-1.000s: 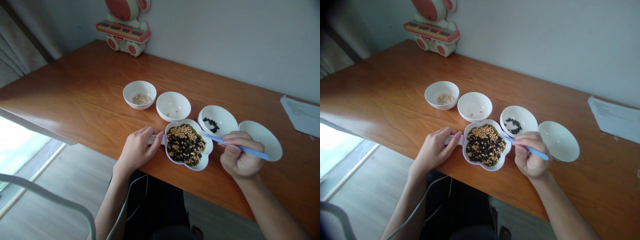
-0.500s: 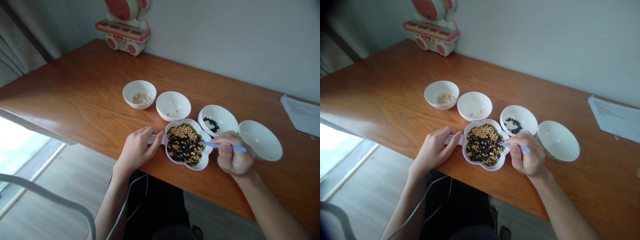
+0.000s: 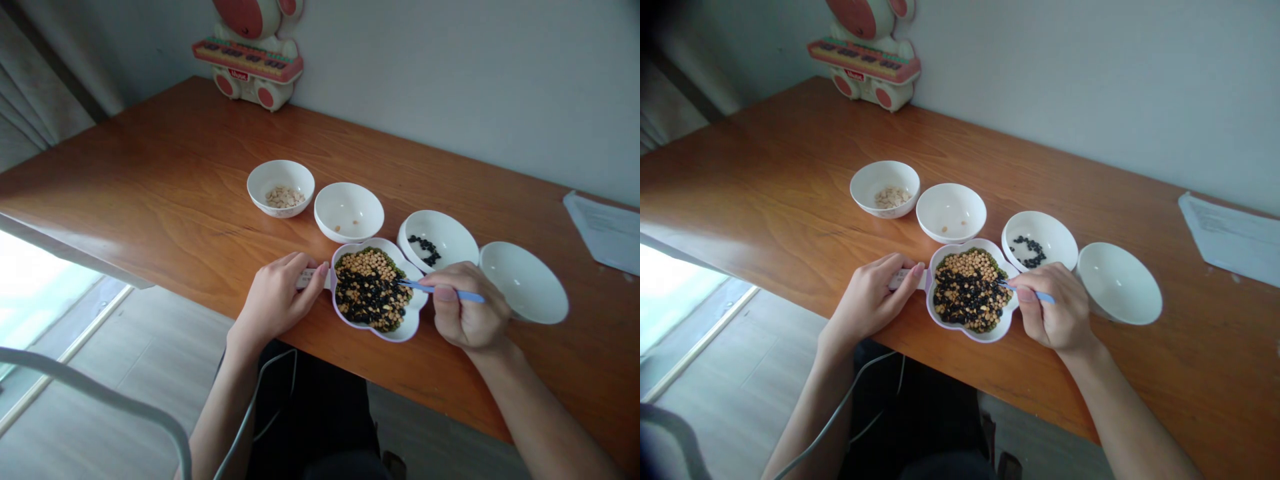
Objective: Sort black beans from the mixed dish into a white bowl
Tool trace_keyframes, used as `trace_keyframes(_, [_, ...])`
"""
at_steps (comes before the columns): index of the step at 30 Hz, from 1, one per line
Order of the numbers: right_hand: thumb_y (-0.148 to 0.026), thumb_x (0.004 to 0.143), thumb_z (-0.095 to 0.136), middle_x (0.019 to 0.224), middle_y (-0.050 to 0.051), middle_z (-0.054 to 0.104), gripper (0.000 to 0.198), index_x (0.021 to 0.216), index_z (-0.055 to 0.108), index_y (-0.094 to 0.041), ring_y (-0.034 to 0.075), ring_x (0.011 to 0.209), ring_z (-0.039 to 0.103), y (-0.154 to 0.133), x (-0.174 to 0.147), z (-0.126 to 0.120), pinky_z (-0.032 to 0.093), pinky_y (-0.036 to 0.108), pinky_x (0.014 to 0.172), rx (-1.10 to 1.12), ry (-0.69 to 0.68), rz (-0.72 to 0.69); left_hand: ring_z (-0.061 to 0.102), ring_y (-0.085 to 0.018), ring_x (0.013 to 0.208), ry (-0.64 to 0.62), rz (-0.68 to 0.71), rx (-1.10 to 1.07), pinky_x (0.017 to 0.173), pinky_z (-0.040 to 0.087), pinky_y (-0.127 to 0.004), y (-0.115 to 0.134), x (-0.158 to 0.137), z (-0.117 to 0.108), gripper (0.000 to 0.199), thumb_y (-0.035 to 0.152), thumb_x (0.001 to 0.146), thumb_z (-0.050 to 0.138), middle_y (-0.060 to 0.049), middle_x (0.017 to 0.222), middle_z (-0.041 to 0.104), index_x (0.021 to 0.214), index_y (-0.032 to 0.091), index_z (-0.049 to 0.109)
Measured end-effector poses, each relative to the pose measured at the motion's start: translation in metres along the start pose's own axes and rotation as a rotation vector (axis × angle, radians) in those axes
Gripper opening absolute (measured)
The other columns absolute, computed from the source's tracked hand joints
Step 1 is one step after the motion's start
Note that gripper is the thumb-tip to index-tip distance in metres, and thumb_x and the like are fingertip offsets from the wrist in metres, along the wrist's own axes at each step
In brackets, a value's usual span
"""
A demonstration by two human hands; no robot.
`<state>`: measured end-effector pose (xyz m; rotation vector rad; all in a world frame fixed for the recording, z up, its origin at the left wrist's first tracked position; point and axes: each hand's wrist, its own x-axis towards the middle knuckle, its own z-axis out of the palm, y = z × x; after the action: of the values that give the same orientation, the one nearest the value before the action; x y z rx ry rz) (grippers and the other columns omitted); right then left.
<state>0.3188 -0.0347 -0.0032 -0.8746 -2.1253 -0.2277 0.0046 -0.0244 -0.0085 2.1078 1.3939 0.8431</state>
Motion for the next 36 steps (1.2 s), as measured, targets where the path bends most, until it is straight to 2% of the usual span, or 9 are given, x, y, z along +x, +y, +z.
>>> trace_keyframes(4, [-0.009, 0.104, 0.058, 0.087, 0.003, 0.078, 0.016, 0.108, 0.068, -0.021, 0.018, 0.071, 0.068, 0.0, -0.001, 0.001, 0.053, 0.036, 0.068, -0.018, -0.011, -0.003, 0.062, -0.015, 0.064, 0.0, -0.001, 0.001, 0.065, 0.043, -0.03, 0.001, 0.0, -0.001, 0.038, 0.039, 0.114, 0.055, -0.001, 0.078, 0.07, 0.081, 0.022, 0.059])
trace_keyframes(10, [-0.013, 0.105, 0.061, 0.094, 0.004, 0.082, 0.023, 0.12, 0.074, -0.024, 0.02, 0.073, 0.072, 0.001, -0.004, 0.002, 0.057, 0.037, 0.066, -0.03, 0.051, -0.006, 0.064, -0.016, 0.066, -0.006, -0.008, 0.001, 0.066, 0.045, -0.03, 0.002, 0.001, -0.001, 0.037, 0.04, 0.114, 0.054, -0.001, 0.08, 0.072, 0.084, 0.022, 0.062])
trace_keyframes(13, [-0.018, 0.108, 0.058, 0.089, 0.004, 0.081, 0.025, 0.124, 0.075, -0.026, 0.022, 0.069, 0.071, 0.003, -0.01, 0.0, 0.056, 0.04, 0.063, -0.033, 0.116, -0.002, 0.063, -0.015, 0.063, -0.005, -0.012, 0.01, 0.065, 0.044, -0.029, 0.002, 0.002, -0.001, 0.039, 0.041, 0.114, 0.054, -0.001, 0.078, 0.072, 0.08, 0.022, 0.06])
trace_keyframes(17, [-0.025, 0.11, 0.057, 0.086, 0.005, 0.079, 0.027, 0.13, 0.075, -0.029, 0.026, 0.069, 0.071, 0.012, -0.022, -0.004, 0.055, 0.045, 0.062, -0.089, 0.279, 0.021, 0.063, -0.015, 0.064, -0.004, -0.012, 0.008, 0.065, 0.044, -0.029, 0.003, 0.001, -0.002, 0.037, 0.039, 0.113, 0.055, -0.001, 0.079, 0.072, 0.081, 0.022, 0.059])
trace_keyframes(20, [-0.025, 0.109, 0.059, 0.086, 0.005, 0.078, 0.027, 0.129, 0.075, -0.03, 0.026, 0.071, 0.072, 0.017, -0.028, -0.006, 0.057, 0.047, 0.065, -0.158, 0.347, 0.049, 0.063, -0.015, 0.063, -0.004, -0.011, 0.013, 0.065, 0.044, -0.029, 0.002, 0.001, -0.001, 0.037, 0.039, 0.113, 0.055, -0.001, 0.078, 0.072, 0.081, 0.022, 0.059])
trace_keyframes(26, [-0.018, 0.108, 0.057, 0.092, 0.007, 0.078, 0.028, 0.127, 0.075, -0.03, 0.027, 0.077, 0.072, 0.02, -0.028, -0.011, 0.056, 0.049, 0.07, -0.211, 0.338, 0.116, 0.061, -0.015, 0.063, -0.003, -0.003, 0.01, 0.064, 0.042, -0.029, 0.001, 0.001, -0.001, 0.038, 0.039, 0.113, 0.055, -0.001, 0.077, 0.07, 0.08, 0.022, 0.059])
trace_keyframes(31, [-0.021, 0.108, 0.058, 0.089, 0.006, 0.078, 0.023, 0.12, 0.075, -0.031, 0.028, 0.076, 0.071, 0.016, -0.026, -0.012, 0.056, 0.05, 0.069, -0.208, 0.333, 0.134, 0.058, -0.014, 0.06, 0.004, 0.003, 0.002, 0.063, 0.041, -0.029, 0.002, 0.002, -0.001, 0.038, 0.038, 0.113, 0.056, 0.0, 0.074, 0.068, 0.078, 0.022, 0.057])
trace_keyframes(36, [-0.023, 0.11, 0.055, 0.079, 0.003, 0.075, 0.019, 0.107, 0.073, -0.028, 0.023, 0.066, 0.069, 0.01, -0.018, -0.009, 0.052, 0.045, 0.064, -0.055, 0.286, 0.008, 0.059, -0.014, 0.061, -0.003, -0.004, -0.003, 0.064, 0.042, -0.029, 0.001, 0.002, -0.001, 0.037, 0.039, 0.113, 0.055, 0.0, 0.076, 0.069, 0.08, 0.022, 0.058])
